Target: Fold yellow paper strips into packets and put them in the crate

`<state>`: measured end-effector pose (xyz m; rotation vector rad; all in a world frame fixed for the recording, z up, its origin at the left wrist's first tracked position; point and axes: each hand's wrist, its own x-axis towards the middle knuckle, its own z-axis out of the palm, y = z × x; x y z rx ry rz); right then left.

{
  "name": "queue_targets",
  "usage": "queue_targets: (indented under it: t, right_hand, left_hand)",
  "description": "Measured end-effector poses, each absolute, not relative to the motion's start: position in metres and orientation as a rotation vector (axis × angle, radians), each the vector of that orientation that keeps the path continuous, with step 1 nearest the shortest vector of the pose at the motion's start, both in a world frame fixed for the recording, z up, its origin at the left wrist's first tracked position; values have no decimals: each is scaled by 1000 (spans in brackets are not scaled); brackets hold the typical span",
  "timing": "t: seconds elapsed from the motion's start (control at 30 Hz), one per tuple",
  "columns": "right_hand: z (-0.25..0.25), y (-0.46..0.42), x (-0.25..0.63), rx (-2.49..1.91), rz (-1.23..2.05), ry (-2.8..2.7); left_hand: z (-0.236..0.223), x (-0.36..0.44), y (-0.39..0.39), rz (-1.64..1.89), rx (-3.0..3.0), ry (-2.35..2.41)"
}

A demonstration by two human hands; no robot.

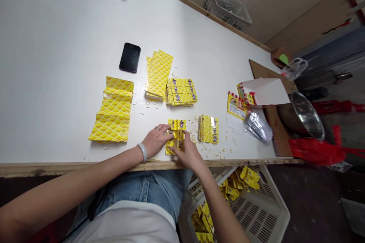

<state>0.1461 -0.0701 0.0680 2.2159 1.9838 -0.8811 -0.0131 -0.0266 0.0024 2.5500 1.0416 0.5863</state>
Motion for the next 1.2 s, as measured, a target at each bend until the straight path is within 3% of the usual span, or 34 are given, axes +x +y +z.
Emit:
queue_targets:
  t: [0.23,0.57,0.8,1.03,1.2]
  right_hand:
    - [87,-72,173,1907,-438,2511]
    - [49,-71,179,2032,-449,2604]
    - [37,-72,180,2085,-680,2736]
    - [29,-80,178,2071,-520,2758]
    - [29,-81,173,2148,-502,2678]
  left_hand:
    - [2,-15,-25,584,2538,1011]
    - [19,-17,-25,613,2375,941]
    - [15,-6,-27,617,2330,1006]
    - [12,-6,-36,520,2444,982]
    - [19,-9,-35,735,2441,1048]
